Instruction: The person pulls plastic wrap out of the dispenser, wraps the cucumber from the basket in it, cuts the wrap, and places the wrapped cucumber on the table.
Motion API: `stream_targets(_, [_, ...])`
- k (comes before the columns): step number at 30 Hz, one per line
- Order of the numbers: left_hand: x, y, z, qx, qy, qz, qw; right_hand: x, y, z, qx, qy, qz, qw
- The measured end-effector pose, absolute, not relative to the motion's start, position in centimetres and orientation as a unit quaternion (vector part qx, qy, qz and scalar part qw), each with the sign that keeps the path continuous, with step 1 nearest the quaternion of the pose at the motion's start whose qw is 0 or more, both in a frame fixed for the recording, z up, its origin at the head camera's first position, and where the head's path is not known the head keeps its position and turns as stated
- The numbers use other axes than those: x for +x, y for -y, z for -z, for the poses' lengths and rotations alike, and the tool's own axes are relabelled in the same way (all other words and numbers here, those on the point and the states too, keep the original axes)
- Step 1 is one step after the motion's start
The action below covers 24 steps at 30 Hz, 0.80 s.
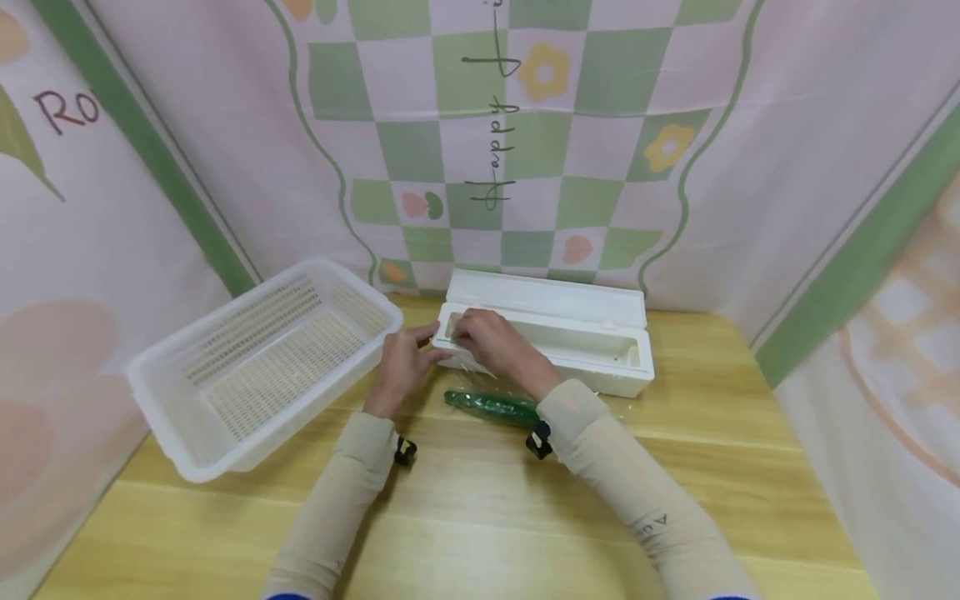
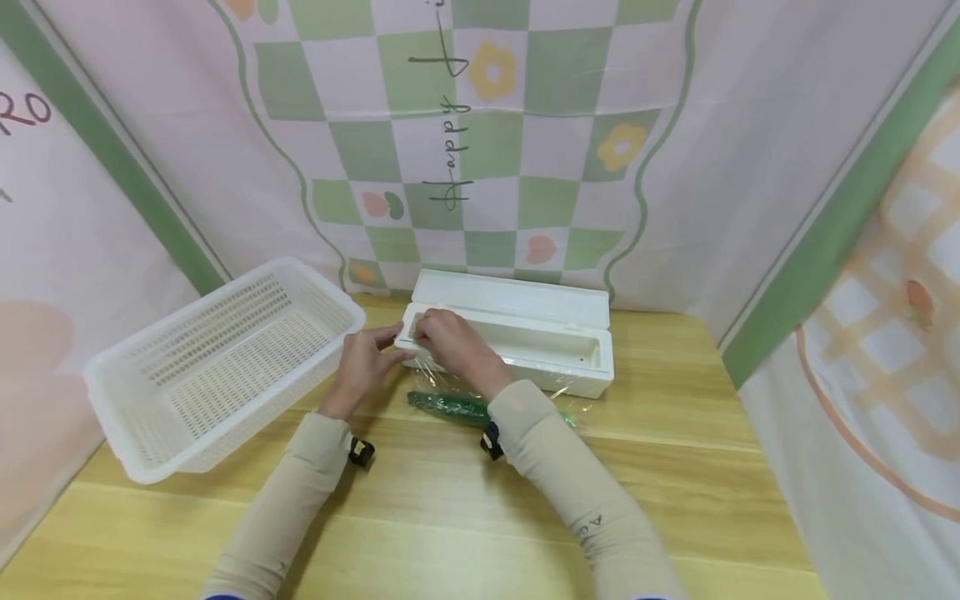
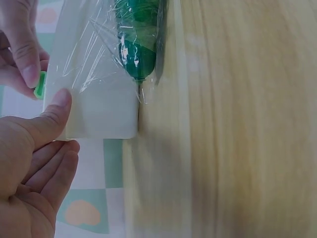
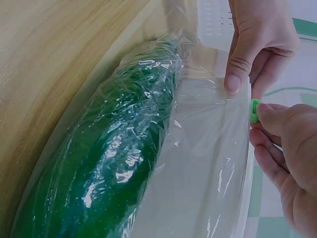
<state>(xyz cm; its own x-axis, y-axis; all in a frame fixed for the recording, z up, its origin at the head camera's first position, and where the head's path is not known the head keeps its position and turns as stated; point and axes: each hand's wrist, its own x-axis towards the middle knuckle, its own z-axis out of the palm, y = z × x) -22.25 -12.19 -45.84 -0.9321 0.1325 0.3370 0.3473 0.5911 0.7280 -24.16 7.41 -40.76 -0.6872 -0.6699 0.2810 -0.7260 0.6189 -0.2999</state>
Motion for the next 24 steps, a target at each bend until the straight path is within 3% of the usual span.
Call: stream_targets(24, [-22.27, 12.2, 45.87, -0.136, 0.888, 0.42, 0.128, -23.8, -8.42, 40.71, 0.396, 0.898, -0.176, 0.08])
